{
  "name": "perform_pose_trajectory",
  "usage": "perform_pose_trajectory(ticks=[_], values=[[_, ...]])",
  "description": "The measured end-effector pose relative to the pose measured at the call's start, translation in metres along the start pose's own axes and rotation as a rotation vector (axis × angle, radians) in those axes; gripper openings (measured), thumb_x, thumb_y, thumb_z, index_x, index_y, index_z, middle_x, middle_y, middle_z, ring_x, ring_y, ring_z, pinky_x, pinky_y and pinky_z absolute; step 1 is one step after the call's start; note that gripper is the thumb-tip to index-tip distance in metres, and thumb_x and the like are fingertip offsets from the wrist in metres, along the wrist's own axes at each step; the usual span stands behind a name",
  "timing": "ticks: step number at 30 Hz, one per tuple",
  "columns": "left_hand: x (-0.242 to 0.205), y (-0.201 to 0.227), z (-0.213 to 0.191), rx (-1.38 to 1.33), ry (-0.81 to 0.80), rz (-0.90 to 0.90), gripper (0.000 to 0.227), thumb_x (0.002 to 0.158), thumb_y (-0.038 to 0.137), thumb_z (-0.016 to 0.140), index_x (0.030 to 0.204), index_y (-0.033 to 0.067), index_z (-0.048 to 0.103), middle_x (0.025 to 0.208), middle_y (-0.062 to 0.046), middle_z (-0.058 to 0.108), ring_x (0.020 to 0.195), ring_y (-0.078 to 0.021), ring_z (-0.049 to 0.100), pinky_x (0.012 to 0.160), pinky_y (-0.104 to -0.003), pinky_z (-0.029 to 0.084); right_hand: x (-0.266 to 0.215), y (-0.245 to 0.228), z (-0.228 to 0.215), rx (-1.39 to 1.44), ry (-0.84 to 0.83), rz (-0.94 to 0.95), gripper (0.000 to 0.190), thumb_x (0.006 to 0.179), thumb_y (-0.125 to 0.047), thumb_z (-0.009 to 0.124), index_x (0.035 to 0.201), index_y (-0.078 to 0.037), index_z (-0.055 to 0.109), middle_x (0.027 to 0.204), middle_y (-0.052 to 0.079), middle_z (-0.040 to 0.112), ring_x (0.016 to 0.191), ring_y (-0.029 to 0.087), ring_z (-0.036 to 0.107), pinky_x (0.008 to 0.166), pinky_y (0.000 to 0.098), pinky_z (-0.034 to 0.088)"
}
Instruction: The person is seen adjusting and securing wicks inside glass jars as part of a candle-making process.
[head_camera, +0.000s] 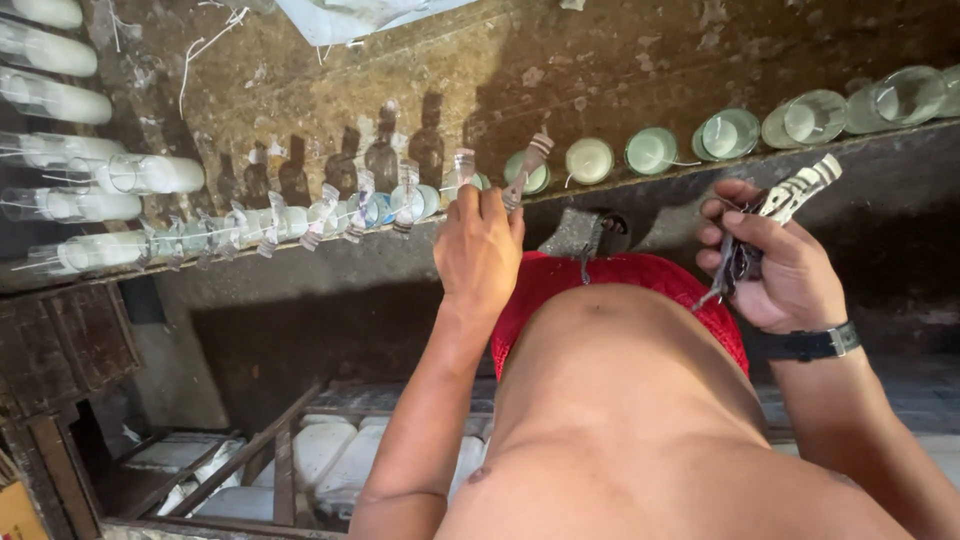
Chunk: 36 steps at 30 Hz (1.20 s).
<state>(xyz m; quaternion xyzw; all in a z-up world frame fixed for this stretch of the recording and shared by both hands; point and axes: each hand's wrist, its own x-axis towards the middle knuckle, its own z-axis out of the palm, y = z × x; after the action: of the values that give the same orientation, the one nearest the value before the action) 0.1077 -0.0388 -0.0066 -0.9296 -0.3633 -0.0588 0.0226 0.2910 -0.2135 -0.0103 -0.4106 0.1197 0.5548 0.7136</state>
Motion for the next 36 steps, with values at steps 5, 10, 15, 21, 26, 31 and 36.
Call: perform_pose_trajectory(ticks=[5, 10, 15, 21, 26, 31, 36], values=[[-0.002, 0.003, -0.017, -0.006, -0.03, 0.01, 0.037, 0.069, 0.03, 0.072, 0.091, 0.004, 0.055, 0.087, -0.009, 0.046, 0.068, -0.025, 0.054, 0.051, -0.036, 0.045, 0.001, 0.004, 0.001, 0.144, 0.01, 0.007, 0.024, 0.072, 0.001, 0.052, 0.094, -0.009, 0.054, 0.09, 0.007, 0.053, 0.08, 0.018, 0.054, 0.067, 0.0261, 0.048], [-0.002, 0.029, -0.073, -0.481, 0.051, 0.049, 0.018, 0.078, 0.021, 0.063, 0.089, 0.0094, 0.055, 0.083, -0.007, 0.052, 0.075, -0.0274, 0.054, 0.064, -0.037, 0.043, -0.004, 0.009, 0.019, 0.137, -0.012, -0.065, 0.021, 0.072, 0.002, 0.056, 0.09, -0.007, 0.053, 0.089, 0.007, 0.056, 0.086, 0.022, 0.058, 0.077, 0.0337, 0.051], [0.005, 0.039, -0.075, -1.16, -0.629, 0.08, 0.029, 0.081, 0.028, 0.048, 0.093, 0.0052, 0.061, 0.092, -0.008, 0.065, 0.082, -0.0171, 0.063, 0.072, -0.027, 0.046, -0.006, 0.018, 0.047, 0.109, -0.095, -0.124, 0.02, 0.074, 0.004, 0.054, 0.089, -0.01, 0.05, 0.084, 0.008, 0.051, 0.078, 0.02, 0.053, 0.081, 0.0385, 0.048], [0.005, 0.016, -0.034, -1.53, -1.023, -0.001, 0.021, 0.083, 0.022, 0.051, 0.092, 0.0053, 0.06, 0.07, -0.003, 0.059, 0.062, -0.0082, 0.054, 0.058, -0.021, 0.043, -0.012, 0.026, 0.075, 0.02, 0.007, -0.224, 0.018, 0.076, 0.003, 0.055, 0.089, -0.007, 0.049, 0.085, 0.01, 0.054, 0.078, 0.023, 0.06, 0.077, 0.0333, 0.052], [0.006, 0.007, -0.023, -1.715, -1.267, -0.047, 0.028, 0.081, 0.022, 0.057, 0.1, 0.002, 0.059, 0.073, 0.0, 0.057, 0.06, -0.0044, 0.05, 0.056, -0.016, 0.039, -0.014, 0.025, 0.084, -0.086, 0.051, -0.223, 0.016, 0.079, 0.002, 0.052, 0.091, -0.007, 0.049, 0.089, 0.012, 0.056, 0.088, 0.029, 0.061, 0.076, 0.0335, 0.053], [0.001, 0.008, -0.013, -1.996, -1.298, -0.031, 0.028, 0.082, 0.02, 0.057, 0.101, -0.0009, 0.059, 0.075, -0.001, 0.058, 0.061, -0.0035, 0.049, 0.055, -0.013, 0.036, -0.006, 0.017, 0.08, -0.103, -0.032, -0.211, 0.016, 0.077, 0.002, 0.054, 0.09, -0.006, 0.048, 0.096, 0.019, 0.059, 0.093, 0.033, 0.06, 0.075, 0.034, 0.051], [-0.013, 0.022, 0.003, -2.129, -0.878, -0.403, 0.022, 0.079, 0.012, 0.06, 0.096, -0.0014, 0.058, 0.063, -0.005, 0.058, 0.049, -0.0067, 0.054, 0.038, -0.012, 0.037, 0.012, -0.003, 0.053, -0.32, 0.012, -0.366, 0.022, 0.077, 0.006, 0.054, 0.097, 0.003, 0.046, 0.085, 0.021, 0.058, 0.068, 0.025, 0.064, 0.048, 0.031, 0.056]])
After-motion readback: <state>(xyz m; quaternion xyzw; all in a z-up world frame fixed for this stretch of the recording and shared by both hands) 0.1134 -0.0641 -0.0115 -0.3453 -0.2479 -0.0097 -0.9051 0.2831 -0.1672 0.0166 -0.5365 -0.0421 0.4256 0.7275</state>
